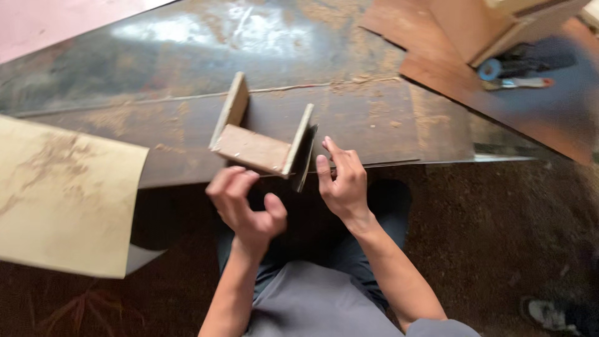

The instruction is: The person sands a small wooden box with a sanding block, then uses a brush to remove dust from the box's surfaces. The person then picks up a wooden hand plane and brushes dust off it.

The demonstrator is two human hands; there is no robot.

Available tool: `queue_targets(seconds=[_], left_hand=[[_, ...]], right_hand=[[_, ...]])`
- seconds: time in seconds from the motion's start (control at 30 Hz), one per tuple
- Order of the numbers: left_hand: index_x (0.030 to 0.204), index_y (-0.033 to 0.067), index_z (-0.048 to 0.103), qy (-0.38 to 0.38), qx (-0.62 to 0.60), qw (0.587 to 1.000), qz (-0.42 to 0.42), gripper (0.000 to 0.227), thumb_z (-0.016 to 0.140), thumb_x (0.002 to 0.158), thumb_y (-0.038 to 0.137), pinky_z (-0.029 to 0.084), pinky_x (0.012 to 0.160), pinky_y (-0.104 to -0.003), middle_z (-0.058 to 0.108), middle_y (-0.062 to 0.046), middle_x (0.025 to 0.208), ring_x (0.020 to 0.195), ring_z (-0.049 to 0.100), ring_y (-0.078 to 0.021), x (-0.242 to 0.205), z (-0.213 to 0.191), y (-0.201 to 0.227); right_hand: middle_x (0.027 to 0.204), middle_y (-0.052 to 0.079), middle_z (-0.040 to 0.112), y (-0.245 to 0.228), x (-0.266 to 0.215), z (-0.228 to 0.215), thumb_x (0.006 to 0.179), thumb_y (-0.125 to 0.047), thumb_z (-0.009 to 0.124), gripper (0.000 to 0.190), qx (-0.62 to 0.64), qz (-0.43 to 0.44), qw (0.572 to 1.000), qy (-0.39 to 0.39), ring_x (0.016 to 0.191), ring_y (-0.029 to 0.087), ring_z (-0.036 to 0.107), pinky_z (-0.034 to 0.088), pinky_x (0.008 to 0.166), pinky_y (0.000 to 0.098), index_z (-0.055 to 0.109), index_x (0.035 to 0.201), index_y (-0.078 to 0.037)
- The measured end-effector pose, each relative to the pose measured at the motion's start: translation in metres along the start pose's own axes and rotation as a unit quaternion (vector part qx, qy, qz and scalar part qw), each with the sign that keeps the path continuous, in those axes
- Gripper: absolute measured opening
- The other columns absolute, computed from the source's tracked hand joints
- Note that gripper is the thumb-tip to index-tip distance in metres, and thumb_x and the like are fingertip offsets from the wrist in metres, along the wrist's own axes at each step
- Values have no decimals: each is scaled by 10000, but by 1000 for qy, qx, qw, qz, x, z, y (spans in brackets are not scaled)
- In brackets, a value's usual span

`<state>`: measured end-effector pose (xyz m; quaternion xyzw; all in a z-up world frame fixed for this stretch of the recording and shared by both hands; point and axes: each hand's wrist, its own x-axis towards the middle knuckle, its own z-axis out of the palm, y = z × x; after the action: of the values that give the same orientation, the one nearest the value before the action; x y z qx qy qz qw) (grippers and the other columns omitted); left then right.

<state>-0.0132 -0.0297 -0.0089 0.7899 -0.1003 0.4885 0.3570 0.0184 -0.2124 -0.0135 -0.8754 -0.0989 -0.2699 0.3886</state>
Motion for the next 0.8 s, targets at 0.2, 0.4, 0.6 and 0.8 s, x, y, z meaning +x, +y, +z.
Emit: queue_targets(seconds=[0.2,0.4,0.6,0.8], left_hand=[[1222,22,590,-168,-269,948,-36,404,690,834,72,594,865,-346,573,-180,1288,1063,651,-304,14,48,73],[1248,23,559,-244,-360,899,-54,343,667,922,14,591,829,-332,544,-154,1278,996,662,-233,17,132,114],[1222,17,571,-282,-359,886,-77,317,681,928,60,591,805,-329,561,-146,1249,926,663,-214,7,187,137],[1164,10,594,-334,-318,880,-109,278,677,934,142,588,738,-330,598,-156,1155,856,688,-226,3,257,159]], right_hand=[[1132,136,769,32,-7,-64,1044,-190,586,323,-45,95,989,103,893,219,685,576,676,307,695,1277,5],[1157,144,759,73,-19,-141,1075,-184,569,318,-104,135,964,202,930,207,700,578,659,279,678,1294,19],[1047,179,737,121,-13,-180,1046,-183,579,324,-162,176,950,200,811,224,709,620,600,262,700,1248,38],[1150,208,729,220,41,-220,1103,-221,664,299,-328,37,929,169,1013,331,707,600,886,462,704,1238,43]])
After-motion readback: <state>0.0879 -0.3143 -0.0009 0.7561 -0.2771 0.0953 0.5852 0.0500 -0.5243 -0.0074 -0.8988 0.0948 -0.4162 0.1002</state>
